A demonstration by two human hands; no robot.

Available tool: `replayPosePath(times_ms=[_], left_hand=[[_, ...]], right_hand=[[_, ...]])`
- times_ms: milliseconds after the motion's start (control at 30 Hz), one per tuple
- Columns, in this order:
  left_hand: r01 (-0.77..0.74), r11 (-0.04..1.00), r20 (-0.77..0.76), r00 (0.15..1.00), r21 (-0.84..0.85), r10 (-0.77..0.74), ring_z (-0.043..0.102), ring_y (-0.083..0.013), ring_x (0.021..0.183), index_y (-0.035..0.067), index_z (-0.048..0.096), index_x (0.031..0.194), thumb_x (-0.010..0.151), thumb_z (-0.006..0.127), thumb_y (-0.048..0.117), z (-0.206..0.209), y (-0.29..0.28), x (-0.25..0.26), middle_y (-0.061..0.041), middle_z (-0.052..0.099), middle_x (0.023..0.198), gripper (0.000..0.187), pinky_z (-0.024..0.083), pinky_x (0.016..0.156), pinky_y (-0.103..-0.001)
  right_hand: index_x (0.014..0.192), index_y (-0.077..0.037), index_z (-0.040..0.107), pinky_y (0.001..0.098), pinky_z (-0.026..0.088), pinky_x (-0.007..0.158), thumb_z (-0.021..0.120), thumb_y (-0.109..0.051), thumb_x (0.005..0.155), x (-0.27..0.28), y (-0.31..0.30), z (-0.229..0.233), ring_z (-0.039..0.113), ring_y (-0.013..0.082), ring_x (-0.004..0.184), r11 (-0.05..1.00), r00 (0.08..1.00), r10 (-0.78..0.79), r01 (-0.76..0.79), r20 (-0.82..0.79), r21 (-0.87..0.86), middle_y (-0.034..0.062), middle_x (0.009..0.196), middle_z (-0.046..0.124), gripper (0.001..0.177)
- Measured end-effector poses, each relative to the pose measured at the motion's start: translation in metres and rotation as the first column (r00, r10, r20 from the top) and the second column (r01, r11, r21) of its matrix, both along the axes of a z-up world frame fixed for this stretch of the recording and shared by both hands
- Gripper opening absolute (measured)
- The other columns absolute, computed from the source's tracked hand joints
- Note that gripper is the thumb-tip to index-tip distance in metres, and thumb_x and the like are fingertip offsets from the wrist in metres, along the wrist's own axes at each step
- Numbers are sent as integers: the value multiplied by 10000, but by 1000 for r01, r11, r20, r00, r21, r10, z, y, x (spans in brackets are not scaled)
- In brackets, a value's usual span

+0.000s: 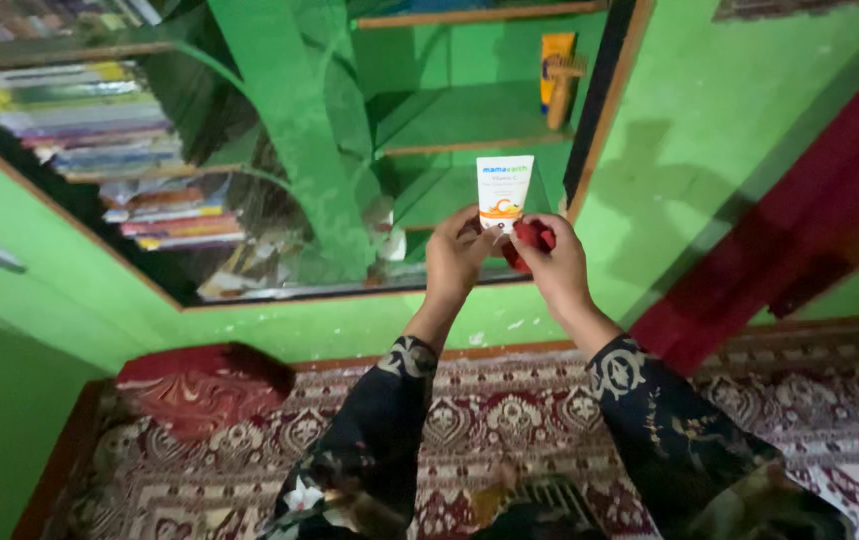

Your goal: The person picks up a yellow cosmetic tube from a shelf, wipes it with a red cloth while sitting on the floor, and later retrieves a pink cylinder and a white bottle to place on a tray.

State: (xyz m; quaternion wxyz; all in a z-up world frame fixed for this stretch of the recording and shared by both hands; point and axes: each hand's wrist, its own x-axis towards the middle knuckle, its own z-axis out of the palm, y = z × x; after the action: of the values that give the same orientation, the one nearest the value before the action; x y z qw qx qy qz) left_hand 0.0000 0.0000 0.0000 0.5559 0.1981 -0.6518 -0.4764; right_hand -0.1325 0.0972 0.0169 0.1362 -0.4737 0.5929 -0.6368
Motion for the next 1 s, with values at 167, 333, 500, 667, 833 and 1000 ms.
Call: replayPosePath(times_ms=[167, 333, 500, 667, 833, 1000], left_hand=[[-89, 995, 75, 994, 52, 85, 741, -184, 897, -25, 713, 1193, 838, 785, 36, 25, -73, -47, -140, 783, 1025, 367, 595, 810, -335], [-144, 987, 29, 989, -72, 146, 743, -165, 894, -40, 703, 1187, 839, 760, 3, 18, -167, -111, -135, 776, 1011, 355, 589, 792, -304], [-8, 998, 26, 1000, 62, 7, 752, -160, 830, -37, 710, 1185, 890, 706, 24, 6, -222, -157, -118, 791, 955, 302, 592, 751, -297], [-93, 991, 42, 995, 94, 89, 743, -142, 800, -16, 707, 1173, 894, 735, 58, 14, -244, -181, -110, 787, 924, 290, 592, 737, -291], [-129, 992, 102, 986, -11, 129, 757, -226, 907, 13, 727, 1169, 864, 767, 141, 10, -270, -201, -154, 780, 1015, 333, 585, 814, -343], [-221, 943, 107, 962, -250, 253, 706, -377, 1069, 38, 713, 1184, 861, 806, 223, -16, -293, -222, -220, 715, 1182, 384, 562, 930, -410]], right_hand=[[1200, -35, 647, 303, 540, 951, 731, -72, 905, -57, -96, -15, 678, 187, 1089, 994, 999, -8, 2, -48, -105, 87, 1183, 693, 309], [1293, -76, 657, 306, 538, 961, 680, -74, 923, -112, -171, -15, 692, 174, 1110, 999, 993, -13, 8, -119, -45, 87, 1217, 718, 370], [1353, -128, 630, 311, 524, 958, 677, -132, 970, -129, -207, -8, 679, 171, 1130, 998, 995, -31, 36, -98, 51, 72, 1250, 703, 385], [1405, -101, 587, 319, 524, 953, 651, -58, 934, -146, -238, -12, 674, 209, 1129, 996, 987, -47, 58, -153, 65, 111, 1248, 676, 477], [1410, -52, 560, 330, 539, 996, 641, 26, 914, -157, -261, -26, 663, 239, 1194, 998, 985, -29, 20, -169, -55, 139, 1319, 633, 508], [1449, -15, 517, 368, 498, 1037, 625, 112, 844, -157, -259, -30, 584, 278, 1261, 995, 945, -98, 88, -311, -46, 185, 1403, 509, 628]])
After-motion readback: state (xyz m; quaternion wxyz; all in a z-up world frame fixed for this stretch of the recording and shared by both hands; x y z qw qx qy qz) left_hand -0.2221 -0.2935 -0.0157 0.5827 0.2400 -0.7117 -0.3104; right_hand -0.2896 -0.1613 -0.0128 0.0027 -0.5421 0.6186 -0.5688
